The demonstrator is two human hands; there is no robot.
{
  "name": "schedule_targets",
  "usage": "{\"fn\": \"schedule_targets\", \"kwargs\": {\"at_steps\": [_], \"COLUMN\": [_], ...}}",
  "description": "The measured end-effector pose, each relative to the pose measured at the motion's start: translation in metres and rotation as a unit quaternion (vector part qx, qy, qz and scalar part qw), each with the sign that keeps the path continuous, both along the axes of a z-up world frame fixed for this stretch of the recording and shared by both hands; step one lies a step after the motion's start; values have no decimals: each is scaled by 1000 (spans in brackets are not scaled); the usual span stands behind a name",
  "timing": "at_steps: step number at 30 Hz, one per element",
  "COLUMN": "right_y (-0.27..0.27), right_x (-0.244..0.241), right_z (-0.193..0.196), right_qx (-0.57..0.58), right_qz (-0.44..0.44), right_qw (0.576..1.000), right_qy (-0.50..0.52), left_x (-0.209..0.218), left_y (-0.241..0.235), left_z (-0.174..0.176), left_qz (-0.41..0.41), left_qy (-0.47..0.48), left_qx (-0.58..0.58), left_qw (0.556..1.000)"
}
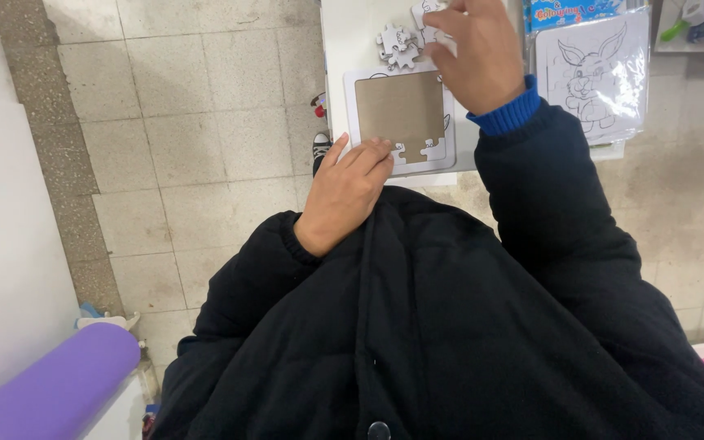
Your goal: The person assembles a jigsaw puzzle on a white surface. They pick up individual puzzle pieces, examine them, and fit them into the puzzle frame, gradually completing the image.
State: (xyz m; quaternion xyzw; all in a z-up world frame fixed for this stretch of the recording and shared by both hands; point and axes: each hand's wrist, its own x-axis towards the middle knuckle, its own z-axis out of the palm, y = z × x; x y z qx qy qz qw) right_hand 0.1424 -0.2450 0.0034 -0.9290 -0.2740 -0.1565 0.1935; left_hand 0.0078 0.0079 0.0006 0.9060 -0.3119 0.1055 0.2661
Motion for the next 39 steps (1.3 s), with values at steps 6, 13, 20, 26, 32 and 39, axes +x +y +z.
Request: {"fn": "schedule_targets", "kwargs": {"at_steps": [6,13,20,26,32,39], "right_y": [13,23,-9,-23,-18,-16], "right_x": [1,2,15,42,54,12], "right_z": [-9,-12,-8,-40,-47,13], "right_qx": [46,63,75,24,56,46], "right_qz": [22,32,-15,-32,-29,41], "right_qw": [997,996,993,994,998,997], "right_qy": [56,55,87,-106,-27,37], "left_x": [0,-1,0,1,2,3], "left_y": [-1,-2,0,0,3,3], "left_z": [-3,-3,-6,-5,-5,-6], "left_qz": [4,5,7,-1,-1,-5], "left_qy": [3,1,-6,0,0,-1], "left_qx": [-6,-1,4,4,0,4], "left_qw": [1000,1000,1000,1000,1000,1000]}}
